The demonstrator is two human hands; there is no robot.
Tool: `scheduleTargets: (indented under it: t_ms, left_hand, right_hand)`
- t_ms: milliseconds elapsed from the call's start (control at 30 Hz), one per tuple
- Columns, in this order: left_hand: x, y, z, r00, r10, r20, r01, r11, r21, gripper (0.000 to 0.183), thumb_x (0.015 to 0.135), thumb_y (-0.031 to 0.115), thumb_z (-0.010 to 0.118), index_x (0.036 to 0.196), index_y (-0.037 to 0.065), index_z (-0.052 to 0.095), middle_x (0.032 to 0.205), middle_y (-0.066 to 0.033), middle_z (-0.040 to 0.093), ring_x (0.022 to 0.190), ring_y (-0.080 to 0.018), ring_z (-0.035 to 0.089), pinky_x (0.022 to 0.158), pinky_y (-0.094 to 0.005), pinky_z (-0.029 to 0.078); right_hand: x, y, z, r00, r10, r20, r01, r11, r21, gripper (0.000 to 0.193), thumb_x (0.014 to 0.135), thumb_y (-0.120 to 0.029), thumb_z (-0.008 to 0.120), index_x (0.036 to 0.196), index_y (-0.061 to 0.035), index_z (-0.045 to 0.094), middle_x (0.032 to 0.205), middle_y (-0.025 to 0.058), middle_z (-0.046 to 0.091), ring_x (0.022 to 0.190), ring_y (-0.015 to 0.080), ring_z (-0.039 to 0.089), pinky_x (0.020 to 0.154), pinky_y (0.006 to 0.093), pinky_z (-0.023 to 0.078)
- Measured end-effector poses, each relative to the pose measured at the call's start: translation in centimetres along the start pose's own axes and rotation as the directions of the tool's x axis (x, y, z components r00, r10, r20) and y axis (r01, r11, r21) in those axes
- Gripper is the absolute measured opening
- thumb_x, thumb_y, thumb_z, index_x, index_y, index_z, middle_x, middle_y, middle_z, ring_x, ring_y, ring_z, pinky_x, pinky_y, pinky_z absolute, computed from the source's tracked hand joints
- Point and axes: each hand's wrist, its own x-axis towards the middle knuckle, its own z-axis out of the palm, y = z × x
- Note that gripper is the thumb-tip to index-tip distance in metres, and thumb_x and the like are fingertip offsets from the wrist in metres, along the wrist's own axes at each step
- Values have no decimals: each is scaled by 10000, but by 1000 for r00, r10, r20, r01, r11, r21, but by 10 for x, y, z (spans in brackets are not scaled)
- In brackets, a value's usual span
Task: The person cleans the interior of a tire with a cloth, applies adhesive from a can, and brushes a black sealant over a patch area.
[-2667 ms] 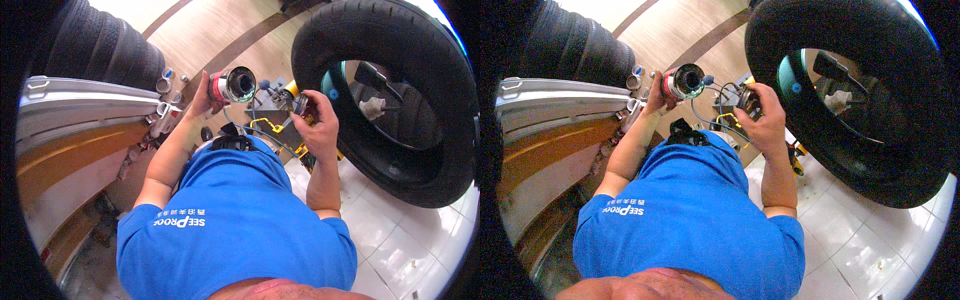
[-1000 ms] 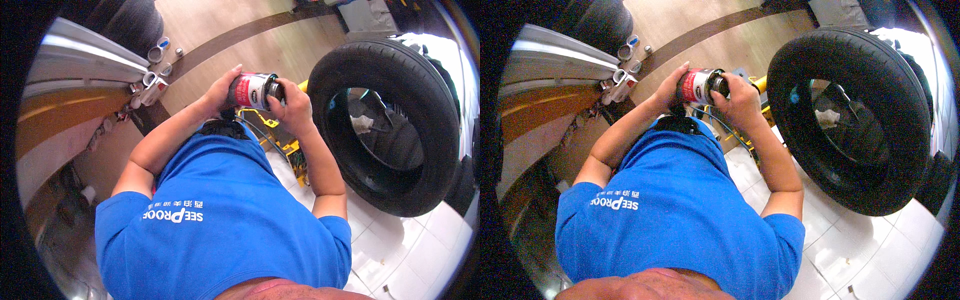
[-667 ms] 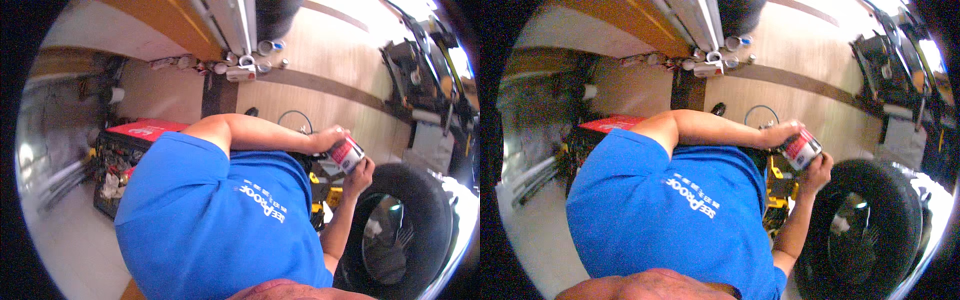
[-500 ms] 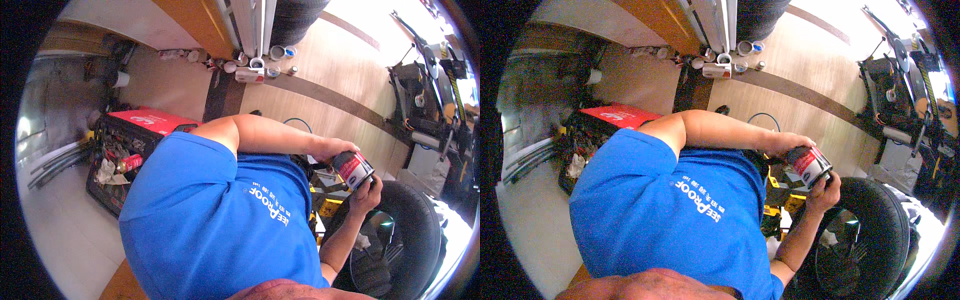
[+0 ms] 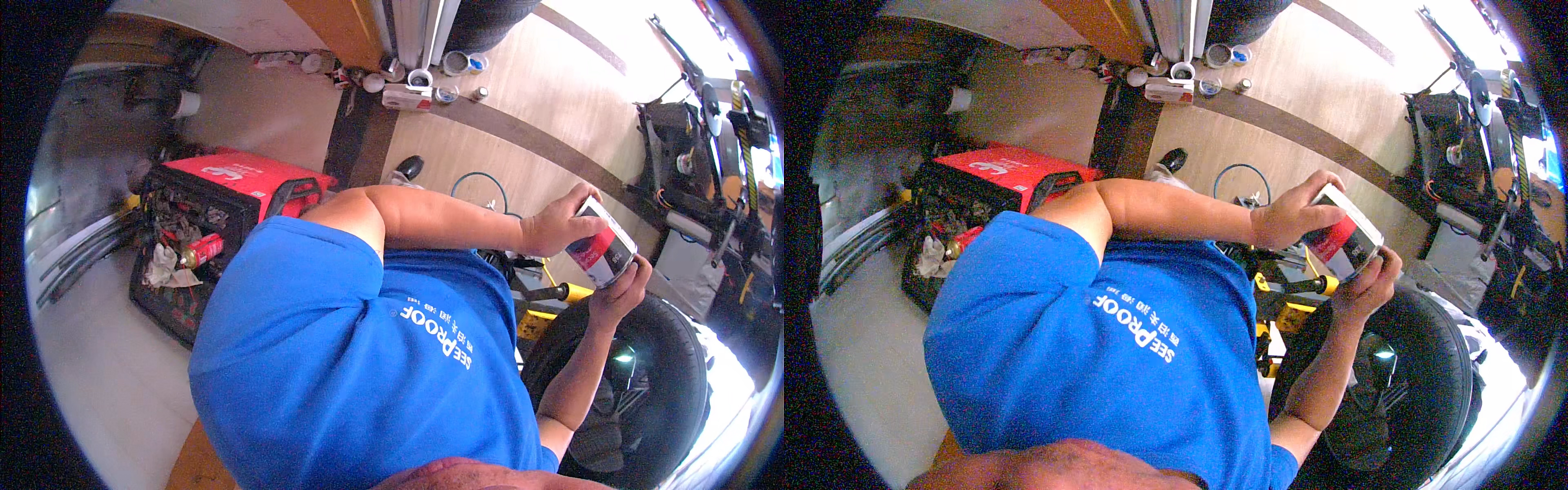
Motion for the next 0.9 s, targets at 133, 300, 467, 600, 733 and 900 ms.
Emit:
scheduleTargets:
  t_ms: [133,300,467,600,733,900]
  left_hand:
    - [4,0,-4,985,173,-3,-171,974,146,461,858,274,608,1202,97,358,953,-91,495,899,-148,495,795,-319,454]
    - [6,-19,-10,983,178,-45,-169,974,148,451,913,371,526,1202,71,355,1017,-102,501,940,-149,505,857,-309,451]
    - [14,-26,-13,804,-445,393,593,647,-479,540,898,600,385,1107,137,569,867,-78,652,639,-203,632,501,-304,518]
    - [16,-11,-14,776,-535,335,630,620,-468,568,895,599,394,1207,152,555,905,-64,664,661,-174,640,416,-253,484]
    - [21,-11,-24,816,-451,361,576,678,-456,580,908,584,396,1300,164,480,979,-64,643,714,-170,640,397,-241,463]
    - [22,-13,-19,772,-547,323,634,630,-449,558,916,591,369,1252,166,500,1004,-97,635,735,-215,643,385,-244,437]
  right_hand:
    - [11,-13,3,997,78,27,-78,997,18,282,955,-235,384,980,-6,546,864,178,594,752,312,603,715,384,479]
    - [24,-13,1,979,-141,147,183,925,-334,152,883,-129,495,984,-30,552,963,169,577,754,404,603,654,456,483]
    - [42,-48,-29,926,95,365,55,923,-381,221,879,-275,566,876,-58,526,827,190,594,756,412,589,621,472,468]
    - [40,-27,-39,928,-82,364,94,996,-13,258,913,-274,541,1026,-42,555,834,218,615,801,420,603,680,428,477]
    - [31,-21,-38,930,-23,368,-14,995,97,251,919,-198,532,1108,-33,547,871,210,619,810,383,619,708,397,487]
    - [22,-9,-32,957,-48,286,10,991,132,284,940,-198,503,1149,-13,551,883,183,605,802,294,600,720,346,481]
